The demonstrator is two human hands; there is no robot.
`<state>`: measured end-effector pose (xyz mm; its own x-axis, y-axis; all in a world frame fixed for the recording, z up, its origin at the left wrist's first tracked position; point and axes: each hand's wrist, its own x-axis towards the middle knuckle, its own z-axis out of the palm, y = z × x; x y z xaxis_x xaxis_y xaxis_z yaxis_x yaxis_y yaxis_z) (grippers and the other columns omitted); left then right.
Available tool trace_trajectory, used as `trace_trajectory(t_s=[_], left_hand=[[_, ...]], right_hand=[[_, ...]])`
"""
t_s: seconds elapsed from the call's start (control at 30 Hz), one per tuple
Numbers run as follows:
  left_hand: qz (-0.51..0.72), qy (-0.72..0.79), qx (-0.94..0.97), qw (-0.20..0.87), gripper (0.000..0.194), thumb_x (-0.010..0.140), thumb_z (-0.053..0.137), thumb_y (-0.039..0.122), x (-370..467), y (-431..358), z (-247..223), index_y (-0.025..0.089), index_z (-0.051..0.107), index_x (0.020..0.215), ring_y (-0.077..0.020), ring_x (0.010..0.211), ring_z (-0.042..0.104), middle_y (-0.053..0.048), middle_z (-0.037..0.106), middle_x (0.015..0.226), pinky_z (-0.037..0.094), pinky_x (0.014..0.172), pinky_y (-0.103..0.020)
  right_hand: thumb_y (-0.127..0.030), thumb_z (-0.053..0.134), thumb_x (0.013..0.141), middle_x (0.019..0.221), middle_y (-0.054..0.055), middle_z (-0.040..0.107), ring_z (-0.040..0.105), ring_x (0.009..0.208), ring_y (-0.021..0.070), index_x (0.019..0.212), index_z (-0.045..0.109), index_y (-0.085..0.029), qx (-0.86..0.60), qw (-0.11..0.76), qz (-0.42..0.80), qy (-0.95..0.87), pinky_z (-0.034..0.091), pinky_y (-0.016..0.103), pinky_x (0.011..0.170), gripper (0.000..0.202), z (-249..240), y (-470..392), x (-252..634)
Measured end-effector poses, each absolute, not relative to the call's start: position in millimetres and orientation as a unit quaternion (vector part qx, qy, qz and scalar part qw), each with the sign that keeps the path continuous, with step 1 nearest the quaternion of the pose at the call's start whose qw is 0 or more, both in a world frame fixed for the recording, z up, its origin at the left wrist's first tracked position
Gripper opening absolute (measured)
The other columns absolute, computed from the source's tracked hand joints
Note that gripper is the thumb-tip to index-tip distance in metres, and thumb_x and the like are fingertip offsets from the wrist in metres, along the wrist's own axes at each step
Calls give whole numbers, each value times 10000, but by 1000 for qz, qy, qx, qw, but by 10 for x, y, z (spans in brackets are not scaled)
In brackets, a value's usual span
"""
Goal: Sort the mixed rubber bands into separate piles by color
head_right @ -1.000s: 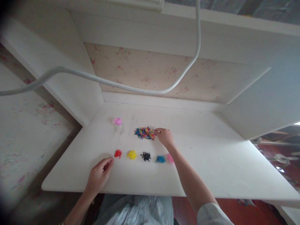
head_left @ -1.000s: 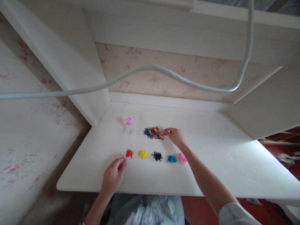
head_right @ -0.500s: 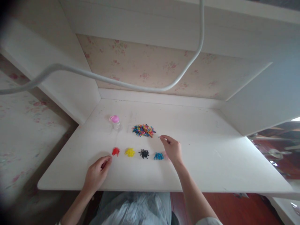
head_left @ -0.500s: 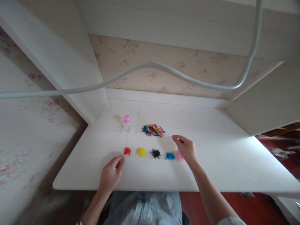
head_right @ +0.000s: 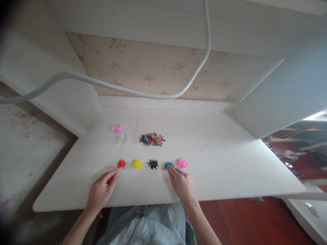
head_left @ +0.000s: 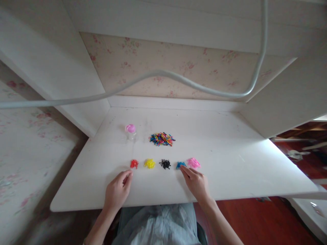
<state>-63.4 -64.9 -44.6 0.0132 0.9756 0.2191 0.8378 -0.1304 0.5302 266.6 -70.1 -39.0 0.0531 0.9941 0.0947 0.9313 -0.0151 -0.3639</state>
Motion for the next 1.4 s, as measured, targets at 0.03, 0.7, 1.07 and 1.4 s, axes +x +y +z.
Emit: trace_trajectory(t_s=[0.03,0.7,1.07,1.4], left_hand=[[273,646,703,122,275,892,447,397,-632,-653,-444,211,644,940,-139,665,652,-28,712,828,490,620,-217],[241,644,723,62,284,882,445,401,-566,-642,-421,221,661,926,-137,647,667,-26,731,830,488,583,-196],[239,652,715,79,255,874,465,389,-569,-648,-430,236,663,922,-142,670,669,-12,729,844,485,595,-203],[275,620,718,159,262,883,463,378,-405,-570,-196,205,655,926,-139,701,655,-32,717,851,494,647,-214]], right_hand=[[-466,370,936,856,12,729,665,708,143,1072,700,-326,-707,161,91,-683,416,198,608,383,-381,-703,2660],[-636,331,871,774,25,713,673,702,206,1264,538,-338,-807,46,136,-572,416,259,582,535,-276,-838,2604],[-599,310,900,773,13,711,662,670,177,1198,587,-359,-798,57,139,-583,383,230,545,472,-262,-782,2534],[-558,390,888,716,1,707,653,633,161,1118,659,-314,-787,143,132,-585,402,228,570,430,-354,-900,2652]])
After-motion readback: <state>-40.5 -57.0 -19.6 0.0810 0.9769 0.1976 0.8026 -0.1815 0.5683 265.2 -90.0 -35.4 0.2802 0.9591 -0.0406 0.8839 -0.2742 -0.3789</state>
